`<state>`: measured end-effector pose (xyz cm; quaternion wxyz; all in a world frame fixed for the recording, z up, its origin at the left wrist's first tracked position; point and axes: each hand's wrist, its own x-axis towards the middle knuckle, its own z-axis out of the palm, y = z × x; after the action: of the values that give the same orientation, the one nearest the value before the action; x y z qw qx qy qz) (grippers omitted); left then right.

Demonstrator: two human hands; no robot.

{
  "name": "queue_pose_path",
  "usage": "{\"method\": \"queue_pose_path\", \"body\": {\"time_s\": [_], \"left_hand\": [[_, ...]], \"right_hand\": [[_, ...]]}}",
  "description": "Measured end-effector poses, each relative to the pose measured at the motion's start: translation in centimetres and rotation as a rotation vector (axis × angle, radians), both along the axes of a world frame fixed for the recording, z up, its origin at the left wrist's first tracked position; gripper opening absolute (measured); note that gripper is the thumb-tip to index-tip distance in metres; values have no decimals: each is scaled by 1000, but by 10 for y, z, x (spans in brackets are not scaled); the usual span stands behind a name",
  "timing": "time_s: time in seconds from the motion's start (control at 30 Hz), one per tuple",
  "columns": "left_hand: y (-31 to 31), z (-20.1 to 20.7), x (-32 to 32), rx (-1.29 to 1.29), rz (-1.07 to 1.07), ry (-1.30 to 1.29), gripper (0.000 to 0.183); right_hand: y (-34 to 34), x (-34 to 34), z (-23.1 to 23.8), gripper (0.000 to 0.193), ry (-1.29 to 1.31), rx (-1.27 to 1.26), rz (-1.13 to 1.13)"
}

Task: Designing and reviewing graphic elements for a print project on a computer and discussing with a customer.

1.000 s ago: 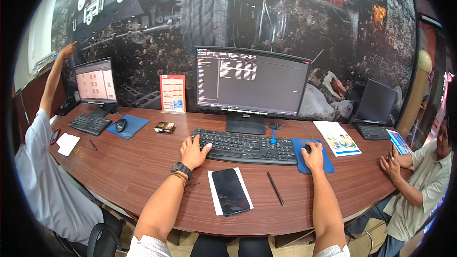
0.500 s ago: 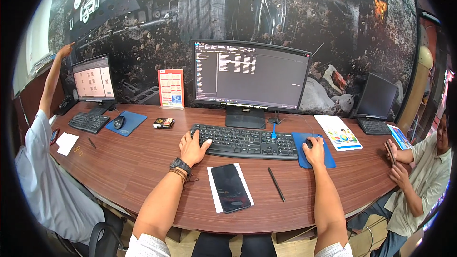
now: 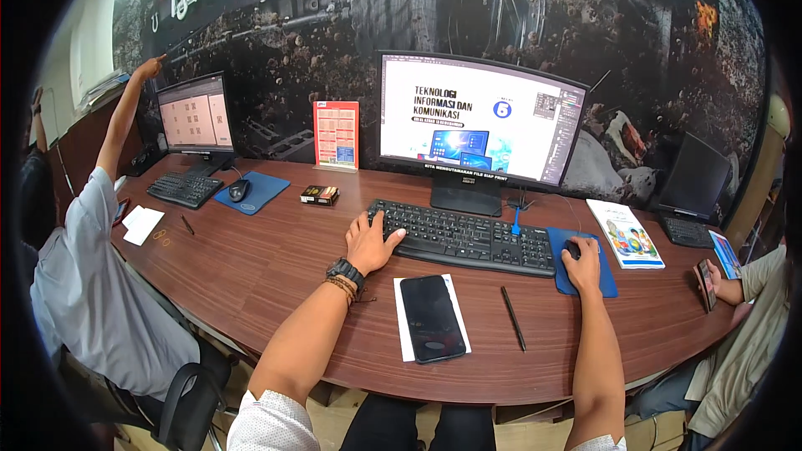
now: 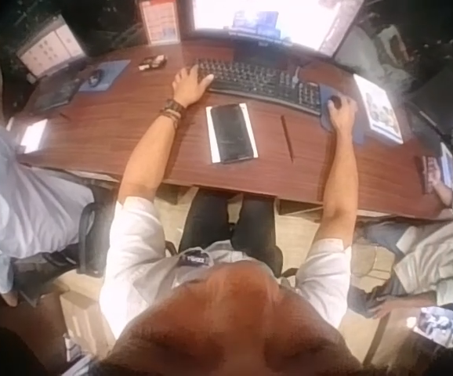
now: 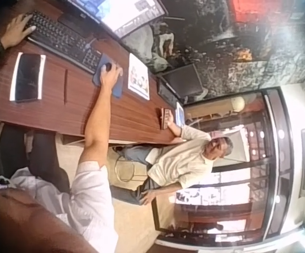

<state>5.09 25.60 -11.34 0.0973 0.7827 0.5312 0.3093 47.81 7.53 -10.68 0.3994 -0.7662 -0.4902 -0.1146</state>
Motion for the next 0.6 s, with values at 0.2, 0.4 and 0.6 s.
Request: {"method": "queue_pose_path", "body": {"time_s": [0.2, 0.4, 0.6], "left_hand": [[-2, 3, 2, -3, -13, 8, 77], [-2, 3, 0, -12, -24, 4, 78], [-3, 6, -2, 148, -159, -27, 57]], "right_hand": [[-1, -1, 1, 39, 0, -5, -21], [1, -3, 3, 38, -30, -19, -15], [2, -5, 4, 38, -55, -36, -60]]}}
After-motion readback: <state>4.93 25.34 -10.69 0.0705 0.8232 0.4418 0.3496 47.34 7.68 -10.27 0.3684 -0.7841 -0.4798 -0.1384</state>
